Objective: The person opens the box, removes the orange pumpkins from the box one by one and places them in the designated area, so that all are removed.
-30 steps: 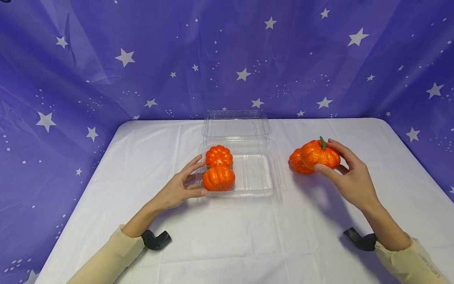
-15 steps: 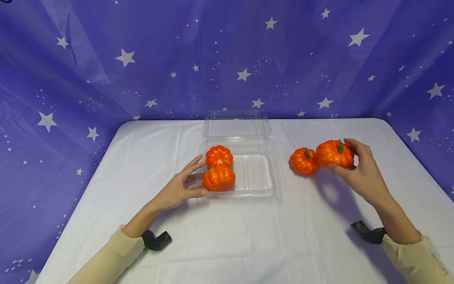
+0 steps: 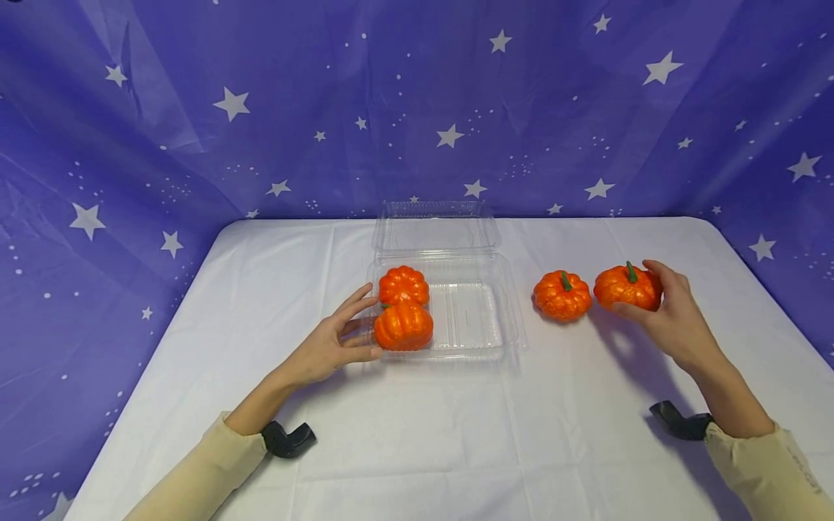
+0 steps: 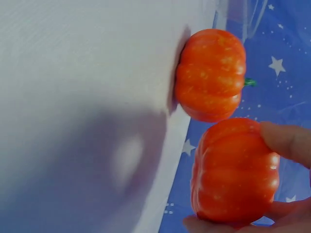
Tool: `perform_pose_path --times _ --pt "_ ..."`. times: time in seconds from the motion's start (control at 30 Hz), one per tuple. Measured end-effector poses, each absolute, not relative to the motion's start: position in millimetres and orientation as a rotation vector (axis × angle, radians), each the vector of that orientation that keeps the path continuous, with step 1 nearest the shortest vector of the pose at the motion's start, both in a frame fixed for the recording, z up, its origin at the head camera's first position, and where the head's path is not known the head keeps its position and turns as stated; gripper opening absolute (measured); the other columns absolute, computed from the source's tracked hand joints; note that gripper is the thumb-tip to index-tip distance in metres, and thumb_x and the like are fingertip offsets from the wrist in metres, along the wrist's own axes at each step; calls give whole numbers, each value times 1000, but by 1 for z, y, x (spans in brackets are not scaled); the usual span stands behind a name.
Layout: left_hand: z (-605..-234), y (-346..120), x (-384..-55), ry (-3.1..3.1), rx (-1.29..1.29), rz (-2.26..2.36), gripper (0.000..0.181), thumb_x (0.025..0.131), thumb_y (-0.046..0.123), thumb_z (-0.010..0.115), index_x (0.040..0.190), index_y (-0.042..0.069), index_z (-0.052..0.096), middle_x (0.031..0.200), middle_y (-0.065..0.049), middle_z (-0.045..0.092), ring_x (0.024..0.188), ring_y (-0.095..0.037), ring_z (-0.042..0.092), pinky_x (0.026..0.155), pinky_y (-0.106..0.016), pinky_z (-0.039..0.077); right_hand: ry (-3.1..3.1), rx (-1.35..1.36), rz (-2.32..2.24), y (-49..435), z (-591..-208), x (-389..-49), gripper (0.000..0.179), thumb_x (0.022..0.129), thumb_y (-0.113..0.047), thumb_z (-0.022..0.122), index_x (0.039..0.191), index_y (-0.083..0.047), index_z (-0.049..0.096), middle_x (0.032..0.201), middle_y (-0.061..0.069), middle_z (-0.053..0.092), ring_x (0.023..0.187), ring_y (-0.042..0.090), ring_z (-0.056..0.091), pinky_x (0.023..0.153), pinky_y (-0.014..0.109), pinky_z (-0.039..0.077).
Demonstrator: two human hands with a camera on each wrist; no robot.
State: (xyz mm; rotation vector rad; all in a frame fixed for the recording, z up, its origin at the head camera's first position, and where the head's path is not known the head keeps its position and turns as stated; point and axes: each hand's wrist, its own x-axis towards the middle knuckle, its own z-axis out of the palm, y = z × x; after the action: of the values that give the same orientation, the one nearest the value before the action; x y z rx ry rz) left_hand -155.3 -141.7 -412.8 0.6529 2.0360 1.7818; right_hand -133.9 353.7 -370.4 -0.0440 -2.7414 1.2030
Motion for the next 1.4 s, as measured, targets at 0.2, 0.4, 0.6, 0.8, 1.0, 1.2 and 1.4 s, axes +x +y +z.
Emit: perform_pose_path --times 0.2,0.4,0.6,0.8,1.0,1.2,1.4 --pt "-412 -142 -155 2032 653 1781 82 85 4 77 153 2 31 165 -3 4 137 -41 37 103 -33 46 -2808 -51 1276 365 -382 -139 80 91 -6 67 150 14 16 145 44 22 130 60 24 112 69 11" --pt "-412 -142 -156 2030 657 1785 82 85 4 77 152 0 31 165 -5 4 137 -41 37 104 -34 45 -2891 -60 1344 369 -387 -140 82 94 -12 66 151 12 11 149 43 19 134 61 18 111 71 7" --pt "-412 -142 -156 2032 660 1786 82 85 4 77 152 0 30 165 -6 4 136 -41 38 104 -34 45 -2910 -60 1335 368 -389 -143 84 93 -10 67 150 14 10 148 43 18 134 60 18 110 71 9" --pt "-411 -142 -156 2032 652 1784 83 85 3 77 153 0 30 165 -5 5 136 -41 38 103 -33 45 -2922 -50 1311 366 -389 -143 83 89 -4 68 148 15 14 147 43 19 133 60 18 110 72 10" --pt "-412 -142 -156 2027 661 1790 82 85 3 77 152 -1 30 165 -6 4 137 -42 37 104 -34 45 -2940 -28 1265 366 -390 -143 81 89 -5 69 148 15 16 145 42 19 132 61 19 109 73 11" --pt "-413 -143 -156 2018 664 1789 82 85 3 77 152 0 30 165 -5 4 137 -42 37 104 -35 44 -2952 -20 1257 367 -391 -141 82 91 -7 68 148 16 14 145 43 19 132 61 18 109 72 11" --pt "-413 -142 -156 2031 657 1784 82 85 4 77 153 2 31 165 -3 5 136 -41 38 104 -34 45 -2935 -29 1287 367 -391 -140 87 91 -7 67 150 14 7 147 44 15 134 61 16 109 72 11"
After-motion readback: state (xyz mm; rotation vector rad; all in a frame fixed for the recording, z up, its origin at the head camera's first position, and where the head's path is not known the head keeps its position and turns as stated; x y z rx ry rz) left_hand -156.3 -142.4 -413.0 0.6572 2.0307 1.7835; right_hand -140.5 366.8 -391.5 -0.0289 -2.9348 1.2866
